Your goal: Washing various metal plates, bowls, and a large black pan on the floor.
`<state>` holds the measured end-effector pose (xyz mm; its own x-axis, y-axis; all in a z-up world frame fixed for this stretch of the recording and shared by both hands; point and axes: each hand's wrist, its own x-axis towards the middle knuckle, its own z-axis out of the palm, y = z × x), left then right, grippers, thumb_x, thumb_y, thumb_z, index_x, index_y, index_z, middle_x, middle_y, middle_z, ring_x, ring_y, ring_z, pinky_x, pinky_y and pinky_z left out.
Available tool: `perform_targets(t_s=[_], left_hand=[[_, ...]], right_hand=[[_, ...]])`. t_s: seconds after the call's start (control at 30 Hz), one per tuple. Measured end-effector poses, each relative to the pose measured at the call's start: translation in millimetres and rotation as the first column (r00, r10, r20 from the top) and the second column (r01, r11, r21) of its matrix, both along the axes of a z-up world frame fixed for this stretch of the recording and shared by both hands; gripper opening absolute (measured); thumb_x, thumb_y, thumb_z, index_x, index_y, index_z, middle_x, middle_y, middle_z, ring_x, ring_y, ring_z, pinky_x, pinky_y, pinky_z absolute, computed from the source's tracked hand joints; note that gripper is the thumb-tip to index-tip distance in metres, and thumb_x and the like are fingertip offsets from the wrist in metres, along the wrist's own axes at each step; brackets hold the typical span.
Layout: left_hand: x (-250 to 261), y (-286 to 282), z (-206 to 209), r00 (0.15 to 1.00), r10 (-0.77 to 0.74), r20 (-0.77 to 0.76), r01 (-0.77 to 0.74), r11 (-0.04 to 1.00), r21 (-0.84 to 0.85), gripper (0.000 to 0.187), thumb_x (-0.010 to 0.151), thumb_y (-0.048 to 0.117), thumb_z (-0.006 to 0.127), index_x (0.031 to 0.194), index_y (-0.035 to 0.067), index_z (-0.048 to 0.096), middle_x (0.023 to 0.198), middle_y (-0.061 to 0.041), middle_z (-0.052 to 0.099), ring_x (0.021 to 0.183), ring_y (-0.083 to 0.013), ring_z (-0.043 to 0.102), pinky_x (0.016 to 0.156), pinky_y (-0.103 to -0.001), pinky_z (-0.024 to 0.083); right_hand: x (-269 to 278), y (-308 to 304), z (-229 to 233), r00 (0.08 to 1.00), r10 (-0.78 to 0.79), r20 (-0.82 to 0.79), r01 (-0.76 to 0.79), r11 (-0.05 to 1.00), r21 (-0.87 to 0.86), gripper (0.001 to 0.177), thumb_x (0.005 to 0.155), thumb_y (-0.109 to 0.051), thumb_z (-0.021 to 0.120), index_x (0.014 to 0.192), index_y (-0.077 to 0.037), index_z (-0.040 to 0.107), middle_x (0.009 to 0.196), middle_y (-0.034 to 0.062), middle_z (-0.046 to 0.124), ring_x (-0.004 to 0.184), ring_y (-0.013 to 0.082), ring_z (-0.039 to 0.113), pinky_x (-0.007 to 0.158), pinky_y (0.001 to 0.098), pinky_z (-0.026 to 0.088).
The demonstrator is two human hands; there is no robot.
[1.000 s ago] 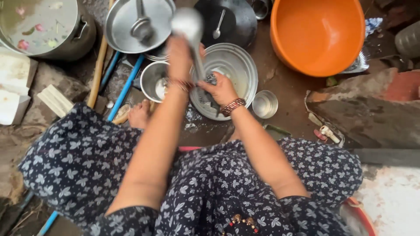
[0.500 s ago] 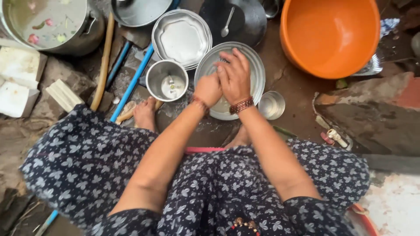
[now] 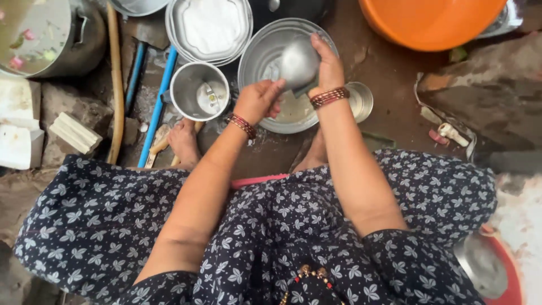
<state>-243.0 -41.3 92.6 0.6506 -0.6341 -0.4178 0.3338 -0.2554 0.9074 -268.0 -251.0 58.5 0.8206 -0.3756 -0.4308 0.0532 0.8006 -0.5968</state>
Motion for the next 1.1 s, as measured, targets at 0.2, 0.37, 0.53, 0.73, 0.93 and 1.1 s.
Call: perform_targets(t_s=[0.2,0.37,0.53,0.73,0.93,1.1], left_hand=[[3.3,-24.5,-10.6,0.981,0.121,0.153,-0.145,0.977,0.159,0.052,0.101,0.047,0.061,0.076,0.002,0.07,0.055,-0.006,0.063,0.043,-0.0129,0.062,0.042,-0.029,0.049],[22.0,-27.8,-25.1,0.876,0.001,0.482,-0.22,0.891,0.397,0.059,0.107,0.052,0.056,0.074,0.006,0.072,0.052,-0.005,0.061,0.043,-0.014,0.063,0.046,-0.029,0.049],[67.0,-28.1,-25.3,0.923,0.282,0.262,-0.362,0.866,0.345,0.05,0.108,0.044,0.057,0.089,0.0,0.069,0.06,-0.006,0.063,0.047,-0.0144,0.062,0.045,-0.031,0.048],[171.4,8.3,-82.6,0.915,0.398,0.065,-0.395,0.852,0.342,0.045,0.095,0.006,0.061,0.137,-0.001,0.047,0.085,-0.012,0.073,0.057,-0.0165,0.069,0.045,-0.033,0.054],[197.7,26.7,-115.8,0.884,0.461,0.079,-0.455,0.809,0.372,0.062,0.088,-0.001,0.063,0.146,0.004,0.043,0.095,-0.012,0.073,0.066,-0.018,0.071,0.048,-0.035,0.054],[194.6,36.7,-148.7,0.859,0.393,0.329,-0.51,0.712,0.483,0.065,0.08,-0.003,0.066,0.142,0.003,0.049,0.104,-0.014,0.073,0.082,-0.0252,0.074,0.066,-0.04,0.059]], right_hand=[[-9.9,32.4,11.7,0.961,-0.066,-0.268,0.032,0.991,-0.129,0.043,0.08,-0.038,0.08,0.111,-0.009,0.076,0.103,0.0027,0.076,0.093,0.0166,0.071,0.085,0.0358,0.057],[-21.0,15.3,-46.5,0.896,0.054,-0.441,-0.339,0.724,-0.601,0.063,0.09,-0.057,0.078,0.106,0.004,0.079,0.091,0.0103,0.074,0.079,0.0192,0.068,0.079,0.0422,0.056],[-72.6,-54.2,-93.0,0.662,-0.489,-0.568,-0.5,0.276,-0.821,0.071,0.086,-0.071,0.066,0.113,-0.006,0.07,0.095,0.0228,0.074,0.094,0.041,0.072,0.081,0.0497,0.056],[-161.2,-100.1,-231.2,0.281,-0.41,-0.868,-0.949,0.014,-0.314,0.071,0.073,-0.05,0.075,0.13,-0.01,0.06,0.132,0.0189,0.063,0.124,0.0381,0.058,0.1,0.0515,0.048],[-147.5,-68.3,-174.0,0.069,-0.202,-0.977,-0.99,-0.136,-0.041,0.073,0.078,-0.035,0.078,0.142,-0.016,0.05,0.15,0.0104,0.044,0.136,0.0321,0.048,0.109,0.0526,0.04],[-155.5,-111.6,-252.6,0.283,-0.33,-0.901,-0.957,-0.043,-0.286,0.04,0.093,-0.027,0.071,0.129,-0.013,0.062,0.133,0.0178,0.063,0.113,0.0393,0.066,0.097,0.0532,0.051]])
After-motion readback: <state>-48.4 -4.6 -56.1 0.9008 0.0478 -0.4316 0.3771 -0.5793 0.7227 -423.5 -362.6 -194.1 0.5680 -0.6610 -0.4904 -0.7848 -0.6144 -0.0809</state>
